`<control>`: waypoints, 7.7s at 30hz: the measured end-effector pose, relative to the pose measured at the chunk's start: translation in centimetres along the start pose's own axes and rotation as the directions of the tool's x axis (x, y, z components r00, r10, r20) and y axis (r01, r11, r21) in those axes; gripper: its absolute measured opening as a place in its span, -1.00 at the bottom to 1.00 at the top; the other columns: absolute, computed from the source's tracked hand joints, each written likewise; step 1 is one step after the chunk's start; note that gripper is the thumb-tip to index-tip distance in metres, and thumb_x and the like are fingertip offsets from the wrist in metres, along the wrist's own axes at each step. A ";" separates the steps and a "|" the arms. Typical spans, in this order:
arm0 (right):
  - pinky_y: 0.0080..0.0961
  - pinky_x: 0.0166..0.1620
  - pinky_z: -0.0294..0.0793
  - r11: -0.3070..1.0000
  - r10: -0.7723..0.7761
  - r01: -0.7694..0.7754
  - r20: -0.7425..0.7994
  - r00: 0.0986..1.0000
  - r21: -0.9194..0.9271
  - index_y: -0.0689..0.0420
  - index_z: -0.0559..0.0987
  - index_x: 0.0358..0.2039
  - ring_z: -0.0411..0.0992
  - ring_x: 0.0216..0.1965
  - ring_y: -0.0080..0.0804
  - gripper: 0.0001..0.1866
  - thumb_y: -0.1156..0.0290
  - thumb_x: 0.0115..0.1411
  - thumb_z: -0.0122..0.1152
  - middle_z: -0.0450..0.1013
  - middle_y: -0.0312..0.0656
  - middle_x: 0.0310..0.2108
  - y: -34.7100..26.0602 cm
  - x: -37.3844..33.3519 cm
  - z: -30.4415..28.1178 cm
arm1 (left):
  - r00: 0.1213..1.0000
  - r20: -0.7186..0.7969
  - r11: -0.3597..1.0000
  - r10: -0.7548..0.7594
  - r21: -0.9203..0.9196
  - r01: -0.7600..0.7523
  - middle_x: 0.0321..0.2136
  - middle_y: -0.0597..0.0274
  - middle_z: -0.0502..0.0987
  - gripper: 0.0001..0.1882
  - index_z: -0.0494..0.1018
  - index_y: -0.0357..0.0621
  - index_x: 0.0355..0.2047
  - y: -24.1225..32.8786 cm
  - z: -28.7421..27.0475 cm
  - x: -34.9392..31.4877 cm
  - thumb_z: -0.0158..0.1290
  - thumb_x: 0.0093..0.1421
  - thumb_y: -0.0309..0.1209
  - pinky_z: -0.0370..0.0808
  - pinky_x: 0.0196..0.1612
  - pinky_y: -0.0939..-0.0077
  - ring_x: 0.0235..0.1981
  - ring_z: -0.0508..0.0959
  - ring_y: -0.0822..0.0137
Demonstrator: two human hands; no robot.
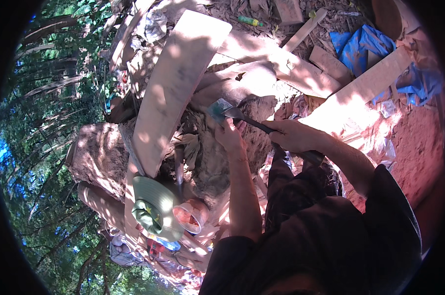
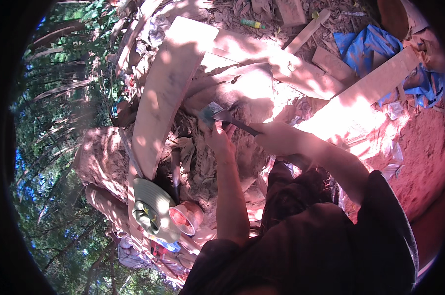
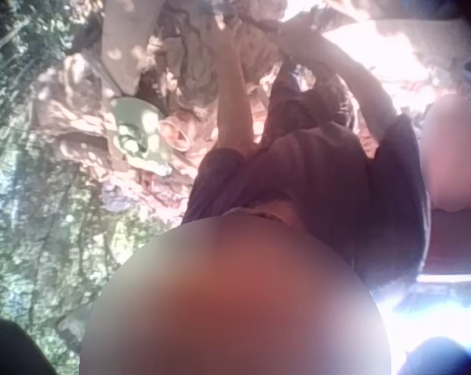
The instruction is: The person scrapes a greenish block with a metal scraper, collecting the shavings into a small plastic container. They then use the scraper to mix the contents of the container and walk across the yard while holding it.
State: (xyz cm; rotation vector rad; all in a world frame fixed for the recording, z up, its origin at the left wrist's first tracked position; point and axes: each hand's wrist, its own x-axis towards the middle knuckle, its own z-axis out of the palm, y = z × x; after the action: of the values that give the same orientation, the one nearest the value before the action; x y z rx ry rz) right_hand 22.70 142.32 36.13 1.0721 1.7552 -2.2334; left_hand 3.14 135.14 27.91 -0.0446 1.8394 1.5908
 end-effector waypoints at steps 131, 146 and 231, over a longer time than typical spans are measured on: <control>-0.11 -0.17 0.52 0.900 -0.343 0.222 -0.295 0.892 -0.375 0.11 0.24 0.33 0.53 -0.24 0.11 -0.41 0.45 0.28 0.04 0.46 0.14 -0.21 7.5 -2.6 7.5 | 0.726 0.149 0.417 0.672 0.734 -0.536 -0.48 -0.26 0.48 -0.55 0.42 -0.43 -0.29 2.9 -5.9 6.0 -0.13 0.39 -0.16 0.43 -0.24 0.00 -0.41 0.49 -0.24; -0.06 -0.42 0.49 0.868 -0.344 0.153 -0.347 0.873 -0.473 0.13 0.32 0.29 0.51 -0.55 0.05 -0.46 0.41 0.28 0.03 0.50 0.12 -0.49 4.5 -1.8 7.4 | 0.850 0.108 0.280 0.515 0.916 -0.286 -0.37 -0.32 0.57 -0.53 0.43 -0.33 -0.33 3.3 -3.6 6.5 -0.21 0.38 -0.11 0.44 -0.23 -0.22 -0.31 0.55 -0.37; -0.06 -0.30 0.50 0.807 -0.434 0.133 -0.425 0.795 -0.576 0.04 0.30 0.30 0.53 -0.38 0.09 -0.41 0.36 0.24 0.05 0.50 0.13 -0.50 2.2 5.6 8.3 | 0.812 0.051 0.225 0.582 0.949 -0.220 -0.45 -0.26 0.57 -0.54 0.40 -0.30 -0.35 2.8 -2.7 6.0 -0.22 0.39 -0.10 0.51 -0.30 -0.18 -0.39 0.60 -0.28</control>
State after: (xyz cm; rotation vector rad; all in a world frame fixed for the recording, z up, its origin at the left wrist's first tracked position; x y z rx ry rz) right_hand 15.80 136.12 31.75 1.4506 2.7230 -1.4499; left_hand -3.92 135.86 27.26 0.8493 2.9801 0.4935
